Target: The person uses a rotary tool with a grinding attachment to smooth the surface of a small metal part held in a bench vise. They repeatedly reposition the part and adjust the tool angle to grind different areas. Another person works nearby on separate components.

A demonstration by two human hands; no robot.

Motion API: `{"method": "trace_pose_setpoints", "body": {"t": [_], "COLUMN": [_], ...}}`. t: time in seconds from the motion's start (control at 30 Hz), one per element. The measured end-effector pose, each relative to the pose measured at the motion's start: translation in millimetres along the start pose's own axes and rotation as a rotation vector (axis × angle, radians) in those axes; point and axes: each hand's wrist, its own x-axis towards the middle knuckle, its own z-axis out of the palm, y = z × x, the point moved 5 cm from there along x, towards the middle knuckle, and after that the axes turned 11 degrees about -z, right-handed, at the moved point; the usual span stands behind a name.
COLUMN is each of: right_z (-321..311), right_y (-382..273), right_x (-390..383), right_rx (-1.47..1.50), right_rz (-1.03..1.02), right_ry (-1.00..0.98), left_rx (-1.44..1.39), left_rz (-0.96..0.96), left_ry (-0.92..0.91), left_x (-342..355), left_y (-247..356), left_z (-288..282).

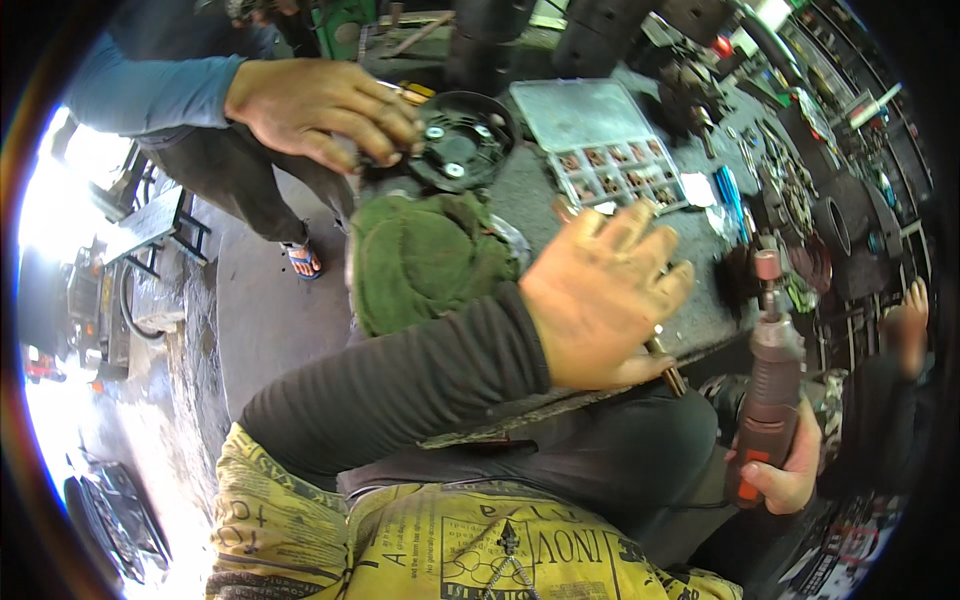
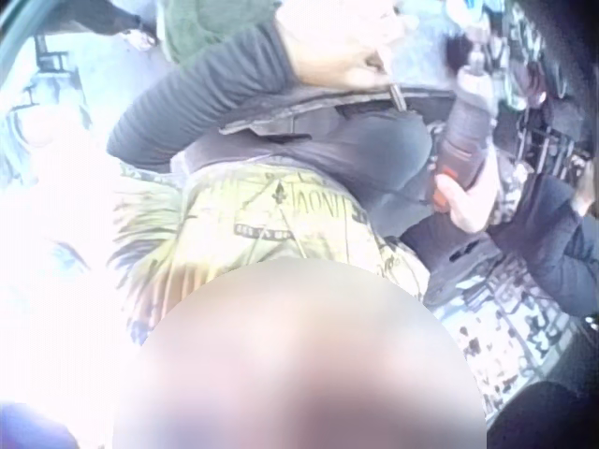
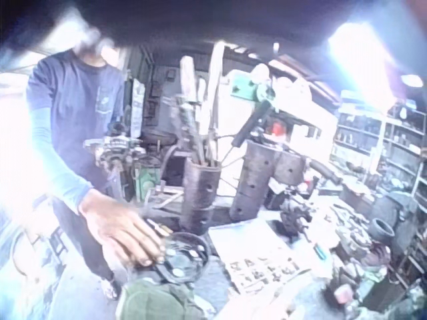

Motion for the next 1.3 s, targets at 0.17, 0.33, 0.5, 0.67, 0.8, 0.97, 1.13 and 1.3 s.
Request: {"method": "trace_pose_setpoints", "body": {"t": [0.17, 0.33, 0.5, 0.67, 0.8, 0.97, 1.13, 1.3], "right_z": [4.3, 19.7, 32.5, 38.3, 42.4, 42.7, 42.3, 43.0], "right_y": [13.9, 7.4, 0.1, -3.3, -5.6, -8.5, -5.9, -6.4], "right_x": [-9.1, -9.1, -1.2, 1.4, 0.4, -1.4, -4.3, -4.1], "right_rx": [-0.492, -0.71, -0.86, -0.935, -1.002, -1.033, -1.037, -1.04], "right_rz": [-0.213, -0.307, -0.375, -0.396, -0.393, -0.373, -0.353, -0.367], "right_ry": [-0.201, -0.285, -0.284, -0.297, -0.301, -0.288, -0.289, -0.269], "left_rx": [0.057, 0.025, 0.022, 0.009, -0.009, 0.004, 0.022, 0.031], "left_rz": [0.035, -0.02, -0.043, -0.063, -0.068, -0.073, -0.075, -0.085], "left_ry": [-0.073, -0.122, -0.074, -0.037, -0.014, -0.007, 0.01, 0.004], "left_x": [3.2, 9.4, 11.1, 9.7, 8.6, 8.1, 7.2, 6.8], "left_y": [1.0, 1.6, 3.4, 2.8, 3.3, 3.3, 6.0, 5.9], "left_z": [-7.3, -10.5, -10.0, -8.4, -6.7, -3.4, -2.0, -2.0]}}
